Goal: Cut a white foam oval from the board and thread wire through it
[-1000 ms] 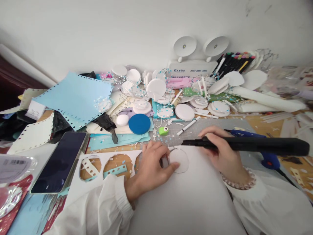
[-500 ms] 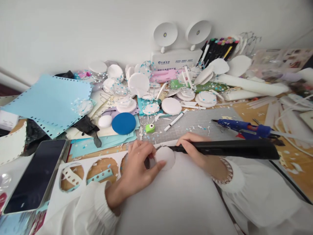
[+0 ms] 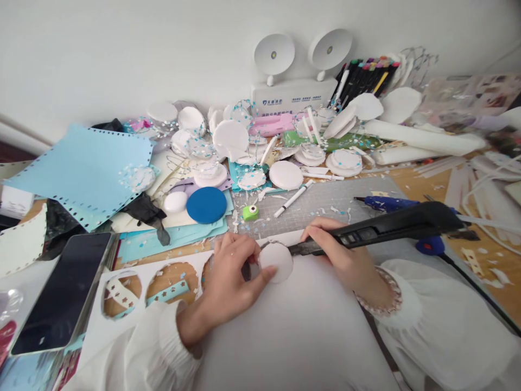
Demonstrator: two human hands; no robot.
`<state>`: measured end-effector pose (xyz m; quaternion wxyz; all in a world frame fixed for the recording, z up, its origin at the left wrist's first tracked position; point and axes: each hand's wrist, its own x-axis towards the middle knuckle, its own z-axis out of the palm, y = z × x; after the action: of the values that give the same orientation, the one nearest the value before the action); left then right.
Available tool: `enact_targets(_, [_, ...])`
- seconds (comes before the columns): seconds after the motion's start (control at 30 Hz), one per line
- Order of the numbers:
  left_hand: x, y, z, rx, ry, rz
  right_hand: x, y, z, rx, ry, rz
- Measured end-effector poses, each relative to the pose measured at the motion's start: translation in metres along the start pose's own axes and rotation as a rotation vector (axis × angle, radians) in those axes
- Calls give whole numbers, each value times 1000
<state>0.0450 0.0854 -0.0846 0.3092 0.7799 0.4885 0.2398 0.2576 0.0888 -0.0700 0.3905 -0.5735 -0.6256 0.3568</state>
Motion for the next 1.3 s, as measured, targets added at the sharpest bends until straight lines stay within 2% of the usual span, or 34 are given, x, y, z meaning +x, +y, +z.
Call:
enact_targets(0.1, [1,0,0,0,-1,-6,-5,-3,1,-56,34,28])
enact_targets(0.23, [0,0,0,-10,18,-15,-17,-5,-2,-128,-59,124])
enact_targets(0.33, [-1,1,1,-9,33,-16,-27,-1,-3,-75,-116,196])
enact_targets(0.4, [-2,1,1,4,38,-11,-32,4,-2,-39,-103,231])
enact_targets(0.53, [-2,1,2,24,28,-8,-38,8,2,-45,-17,173])
enact_targets(0.67, [-2,0,4,49,23,-1,-38,8,2,-74,7,102])
enact_targets(0.77, [-1,0,4,57,21,2,-37,7,1,-61,29,104])
enact_targets(0.97, [-1,1,3,58,16,2,-35,7,1,-34,-29,122])
enact_targets(1.3, [-2,0,2,78,-13,12,-34,7,-2,6,-31,130])
